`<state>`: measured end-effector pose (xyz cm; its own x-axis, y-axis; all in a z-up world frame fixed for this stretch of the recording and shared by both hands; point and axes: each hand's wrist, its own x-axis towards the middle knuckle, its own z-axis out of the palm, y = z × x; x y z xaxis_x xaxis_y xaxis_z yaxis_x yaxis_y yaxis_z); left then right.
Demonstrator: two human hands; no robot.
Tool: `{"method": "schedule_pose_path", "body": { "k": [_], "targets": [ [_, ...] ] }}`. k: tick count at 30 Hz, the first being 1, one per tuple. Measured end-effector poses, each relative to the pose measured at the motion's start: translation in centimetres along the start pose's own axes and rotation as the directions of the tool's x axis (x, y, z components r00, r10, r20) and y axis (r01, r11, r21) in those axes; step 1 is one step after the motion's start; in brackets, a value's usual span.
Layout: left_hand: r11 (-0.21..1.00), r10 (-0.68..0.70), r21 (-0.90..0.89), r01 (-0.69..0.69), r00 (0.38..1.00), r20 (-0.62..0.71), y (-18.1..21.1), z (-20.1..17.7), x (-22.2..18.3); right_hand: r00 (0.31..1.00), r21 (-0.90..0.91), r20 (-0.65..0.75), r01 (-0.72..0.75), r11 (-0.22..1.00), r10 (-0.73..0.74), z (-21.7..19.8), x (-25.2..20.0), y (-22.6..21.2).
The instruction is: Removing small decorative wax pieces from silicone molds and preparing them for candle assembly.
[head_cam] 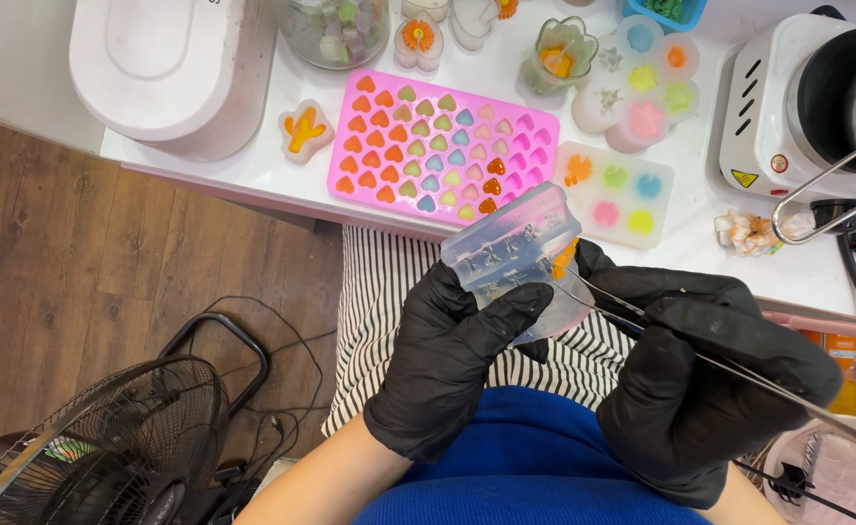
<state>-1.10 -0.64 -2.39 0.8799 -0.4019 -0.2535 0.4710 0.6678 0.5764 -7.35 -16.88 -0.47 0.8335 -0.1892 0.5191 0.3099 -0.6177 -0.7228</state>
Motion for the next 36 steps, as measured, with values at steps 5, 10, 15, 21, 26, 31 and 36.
{"method": "schedule_pose_path", "body": {
  "k": [5, 10, 15, 21, 26, 31, 36],
  "targets": [
    [1.000, 0.003, 0.003, -0.003, 1.000, -0.005, -0.1, 0.2, 0.2, 0.999, -0.012, -0.005, 0.048, 0.999, -0.048, 0.3, 1.4, -0.6],
    [1.000, 0.002, -0.021, -0.002, 1.000, -0.028, -0.1, 0.2, 0.6, 0.997, 0.058, -0.014, 0.074, 0.996, -0.073, 1.0, 2.5, -0.8],
    [1.000, 0.017, -0.023, -0.017, 1.000, -0.019, -0.2, -0.2, 0.8, 0.999, 0.048, -0.010, 0.047, 0.998, -0.046, 1.1, 3.2, -1.1],
    [0.999, 0.019, -0.035, -0.020, 0.999, -0.044, -0.3, -0.2, 1.0, 0.999, 0.055, -0.026, 0.028, 0.998, -0.027, 1.6, 3.9, -2.2],
    [0.999, 0.015, -0.031, -0.017, 0.998, -0.059, 0.2, 0.1, 1.0, 0.999, 0.145, -0.026, 0.023, 0.989, -0.020, 1.9, 3.0, -1.1],
    [1.000, 0.012, -0.017, -0.013, 0.998, -0.068, 0.5, 0.2, 1.0, 1.000, 0.034, 0.008, 0.025, 0.999, -0.026, 1.5, 3.1, -0.8],
    [0.999, -0.006, -0.034, 0.004, 0.997, -0.076, 0.1, 0.1, 1.2, 0.999, 0.099, 0.036, 0.016, 0.995, -0.019, 1.6, 3.8, -1.3]
  ]
}}
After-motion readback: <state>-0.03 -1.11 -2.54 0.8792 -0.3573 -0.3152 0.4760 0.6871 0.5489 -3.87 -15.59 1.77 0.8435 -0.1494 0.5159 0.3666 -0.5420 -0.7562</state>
